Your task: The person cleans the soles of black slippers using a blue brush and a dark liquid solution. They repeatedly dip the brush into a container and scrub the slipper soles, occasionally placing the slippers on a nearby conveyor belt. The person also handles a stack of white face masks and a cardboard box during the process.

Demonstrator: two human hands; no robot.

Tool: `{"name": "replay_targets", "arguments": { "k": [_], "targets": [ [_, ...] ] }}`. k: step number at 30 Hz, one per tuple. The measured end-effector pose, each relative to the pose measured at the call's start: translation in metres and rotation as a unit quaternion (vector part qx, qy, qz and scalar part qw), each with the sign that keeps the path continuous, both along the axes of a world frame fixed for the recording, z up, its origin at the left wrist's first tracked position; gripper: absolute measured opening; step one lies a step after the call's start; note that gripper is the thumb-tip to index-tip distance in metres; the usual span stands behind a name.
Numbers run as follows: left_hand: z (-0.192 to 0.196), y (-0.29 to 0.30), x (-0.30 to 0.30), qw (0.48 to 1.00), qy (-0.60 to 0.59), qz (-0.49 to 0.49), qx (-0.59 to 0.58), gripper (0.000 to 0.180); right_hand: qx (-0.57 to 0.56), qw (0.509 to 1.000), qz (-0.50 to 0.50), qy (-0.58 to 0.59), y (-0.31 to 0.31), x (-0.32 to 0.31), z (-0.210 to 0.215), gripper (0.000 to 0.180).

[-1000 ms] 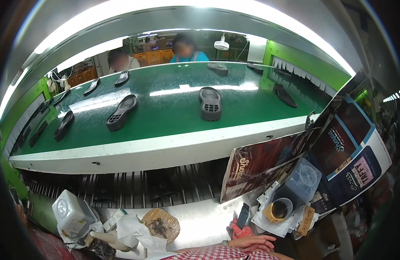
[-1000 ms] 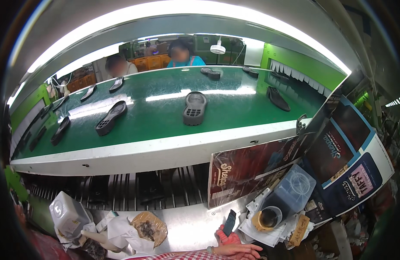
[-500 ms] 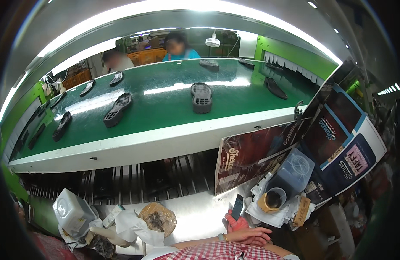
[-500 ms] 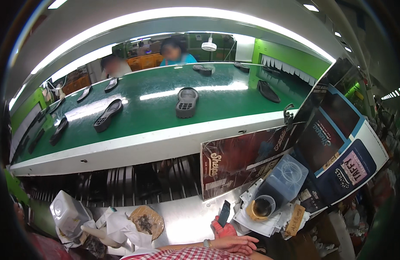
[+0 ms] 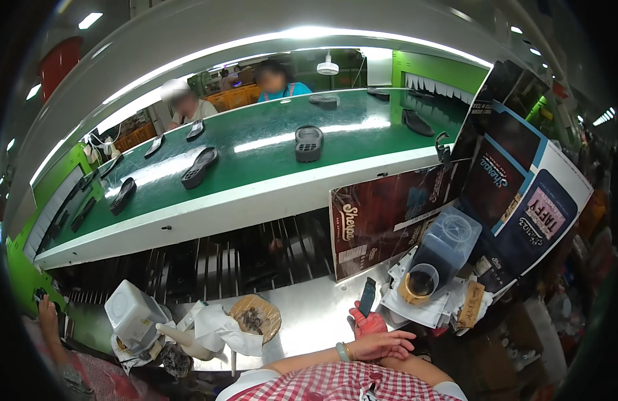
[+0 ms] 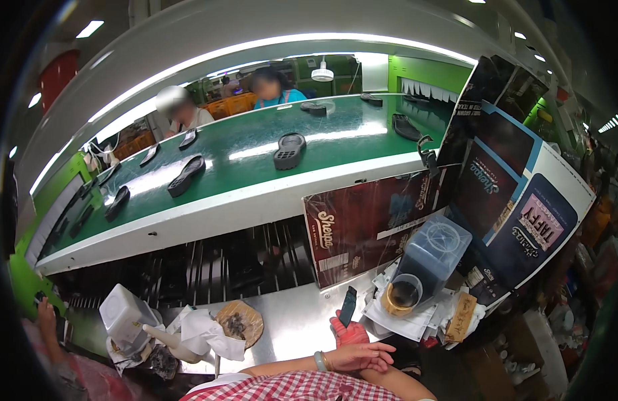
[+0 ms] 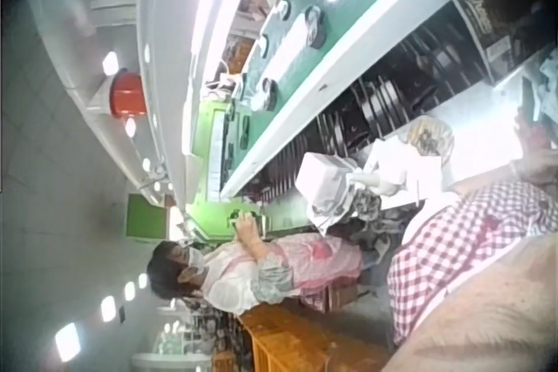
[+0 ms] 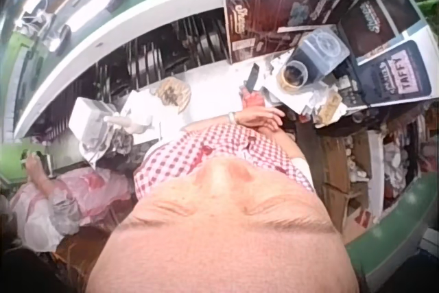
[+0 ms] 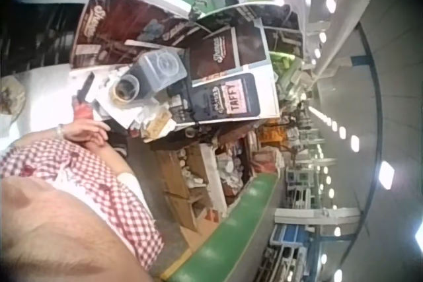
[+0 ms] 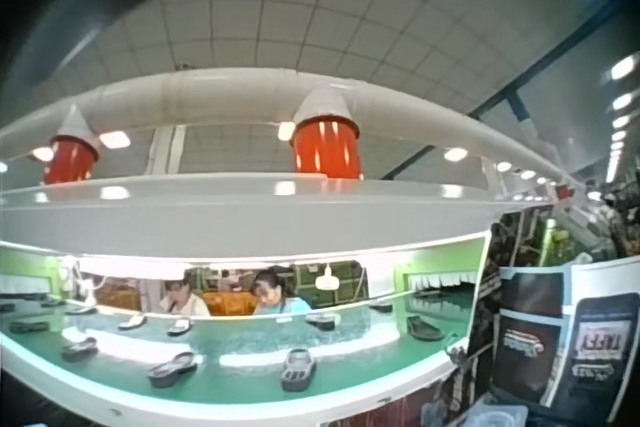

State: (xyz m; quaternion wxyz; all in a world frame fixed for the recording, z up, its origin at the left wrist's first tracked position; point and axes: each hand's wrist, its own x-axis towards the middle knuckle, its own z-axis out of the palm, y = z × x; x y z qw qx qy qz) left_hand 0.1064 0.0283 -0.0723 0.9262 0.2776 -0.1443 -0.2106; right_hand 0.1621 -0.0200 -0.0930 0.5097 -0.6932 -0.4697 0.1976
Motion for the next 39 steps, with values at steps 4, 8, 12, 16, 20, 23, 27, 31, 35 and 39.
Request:
{"name": "replay_targets", "arguments": {
  "k": [4, 8, 12, 16, 20, 23, 27, 31, 35, 39],
  "targets": [
    [-0.003, -0.002, 0.001, 1.000, 0.004, -0.010, 0.015, 0.047, -0.062, 0.971, 0.012, -0.229, 0.000, 0.003, -0.006, 0.035],
    [0.000, -0.004, 0.002, 1.000, 0.006, -0.007, 0.027, 0.048, 0.027, 0.999, -0.010, -0.042, 0.004, 0.000, -0.016, 0.033],
    [0.003, -0.003, -0.004, 1.000, -0.003, 0.013, 0.006, 0.048, -0.048, 0.950, -0.020, -0.307, 0.000, 0.001, -0.010, 0.028],
    [-0.003, -0.003, -0.007, 1.000, 0.001, 0.028, -0.007, 0.048, -0.026, 0.948, -0.040, -0.314, 0.000, -0.002, -0.010, 0.026],
    [-0.009, -0.006, -0.017, 0.998, 0.020, 0.065, 0.016, 0.046, -0.023, 0.949, -0.069, -0.307, 0.005, -0.005, -0.011, 0.025],
    [-0.007, -0.008, -0.036, 0.987, 0.047, 0.061, 0.140, 0.043, -0.016, 0.944, -0.097, -0.314, 0.011, -0.006, -0.012, 0.024],
    [-0.036, 0.002, -0.050, 0.959, -0.017, 0.084, 0.269, 0.037, -0.032, 0.928, -0.052, -0.367, 0.013, 0.004, -0.012, 0.032],
    [-0.035, 0.005, -0.070, 0.952, -0.011, 0.117, 0.283, 0.036, 0.063, 0.950, -0.055, -0.300, 0.020, -0.002, -0.011, 0.029],
    [-0.024, 0.007, -0.079, 0.961, 0.005, 0.113, 0.251, 0.035, 0.032, 0.941, -0.060, -0.330, 0.013, -0.003, -0.004, 0.030],
    [0.026, 0.031, -0.081, 0.932, -0.001, 0.152, 0.327, 0.033, -0.085, 0.932, -0.058, -0.347, 0.014, -0.001, 0.002, 0.033]
  ]
}}
